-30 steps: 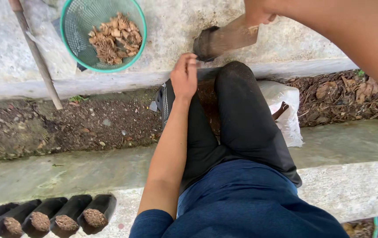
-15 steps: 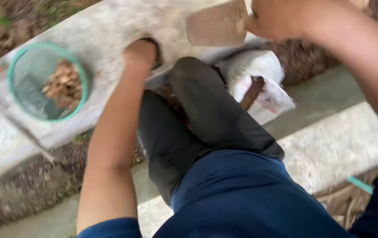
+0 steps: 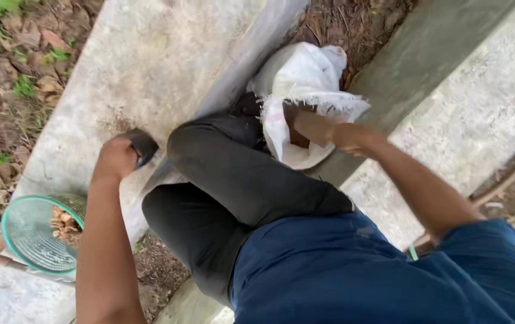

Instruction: The person prepares a plastic bag, fills it with soil from a sack using a trowel, places a ginger rhizome into the soil, and presses the soil down by hand.

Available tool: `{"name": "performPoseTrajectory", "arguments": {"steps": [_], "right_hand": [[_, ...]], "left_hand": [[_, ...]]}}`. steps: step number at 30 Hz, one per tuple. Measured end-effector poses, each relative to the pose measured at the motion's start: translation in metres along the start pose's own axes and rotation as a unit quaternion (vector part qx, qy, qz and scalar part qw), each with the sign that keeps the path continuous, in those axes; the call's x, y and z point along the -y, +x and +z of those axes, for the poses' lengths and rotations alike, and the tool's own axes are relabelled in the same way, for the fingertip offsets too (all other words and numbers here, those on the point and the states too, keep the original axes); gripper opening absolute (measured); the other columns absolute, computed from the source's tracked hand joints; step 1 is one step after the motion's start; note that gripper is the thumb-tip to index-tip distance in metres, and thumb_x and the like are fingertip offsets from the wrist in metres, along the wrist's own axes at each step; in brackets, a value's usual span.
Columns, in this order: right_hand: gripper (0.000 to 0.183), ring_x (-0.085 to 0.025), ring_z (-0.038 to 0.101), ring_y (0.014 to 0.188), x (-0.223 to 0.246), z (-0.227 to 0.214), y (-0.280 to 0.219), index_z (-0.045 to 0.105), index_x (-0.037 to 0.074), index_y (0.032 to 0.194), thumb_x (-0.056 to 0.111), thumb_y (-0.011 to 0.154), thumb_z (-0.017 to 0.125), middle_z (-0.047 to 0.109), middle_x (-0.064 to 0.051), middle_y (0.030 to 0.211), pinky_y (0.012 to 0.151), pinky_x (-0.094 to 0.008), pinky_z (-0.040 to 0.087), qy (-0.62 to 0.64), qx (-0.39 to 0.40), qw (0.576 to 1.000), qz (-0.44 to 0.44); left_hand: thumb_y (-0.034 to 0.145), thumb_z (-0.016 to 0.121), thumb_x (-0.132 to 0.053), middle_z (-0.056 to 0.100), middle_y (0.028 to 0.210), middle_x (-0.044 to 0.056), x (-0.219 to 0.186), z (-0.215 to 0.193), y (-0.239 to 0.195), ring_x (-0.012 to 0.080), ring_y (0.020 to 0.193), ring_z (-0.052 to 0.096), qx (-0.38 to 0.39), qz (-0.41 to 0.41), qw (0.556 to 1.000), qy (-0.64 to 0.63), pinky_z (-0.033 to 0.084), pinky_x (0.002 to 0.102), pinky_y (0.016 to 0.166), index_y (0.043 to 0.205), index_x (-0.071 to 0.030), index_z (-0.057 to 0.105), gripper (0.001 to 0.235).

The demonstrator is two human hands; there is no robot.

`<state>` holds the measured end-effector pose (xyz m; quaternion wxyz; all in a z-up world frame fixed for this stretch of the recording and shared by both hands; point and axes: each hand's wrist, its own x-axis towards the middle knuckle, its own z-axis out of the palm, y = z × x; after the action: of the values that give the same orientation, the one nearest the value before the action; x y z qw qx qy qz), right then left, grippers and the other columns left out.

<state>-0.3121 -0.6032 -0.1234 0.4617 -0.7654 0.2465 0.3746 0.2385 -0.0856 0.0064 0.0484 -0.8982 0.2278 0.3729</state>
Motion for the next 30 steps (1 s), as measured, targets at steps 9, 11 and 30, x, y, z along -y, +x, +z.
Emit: {"name": "performPoseTrajectory", "arguments": {"steps": [9, 11, 30], "right_hand": [[0.020, -0.044, 0.084, 0.078, -0.080, 0.126, 0.288, 0.082, 0.015, 0.084, 0.025, 0.100, 0.074, 0.072, -0.012, 0.076, 0.061, -0.057, 0.062, -0.303, -0.442, 0.844, 0.002], [0.032, -0.044, 0.079, 0.111, -0.040, 0.111, 0.278, 0.081, 0.009, 0.112, 0.035, 0.112, 0.062, 0.079, -0.017, 0.104, 0.094, -0.062, 0.056, -0.222, -0.301, 0.923, 0.091], [0.049, -0.057, 0.081, 0.120, -0.021, 0.078, 0.241, 0.074, -0.007, 0.142, 0.032, 0.125, 0.051, 0.080, -0.033, 0.123, 0.095, -0.070, 0.068, -0.110, -0.204, 0.965, 0.122]], "left_hand": [[0.114, 0.050, -0.022, 0.084, 0.138, 0.037, 0.007, 0.007, 0.004, 0.0600, 0.135, 0.075, 0.054, -0.040, 0.998, -0.008, 0.058, 0.071, 0.118, 0.128, 0.011, 0.091, 0.055], [0.112, 0.051, -0.016, 0.083, 0.113, 0.035, 0.016, 0.024, -0.002, 0.0567, 0.106, 0.077, 0.046, -0.048, 0.998, -0.019, 0.060, 0.068, 0.096, 0.117, 0.010, 0.091, 0.048], [0.114, 0.051, -0.002, 0.064, 0.064, 0.023, 0.017, 0.030, 0.002, 0.0360, 0.049, 0.058, -0.013, -0.038, 0.999, -0.015, 0.040, 0.053, 0.051, 0.082, 0.003, 0.075, 0.041]]}}
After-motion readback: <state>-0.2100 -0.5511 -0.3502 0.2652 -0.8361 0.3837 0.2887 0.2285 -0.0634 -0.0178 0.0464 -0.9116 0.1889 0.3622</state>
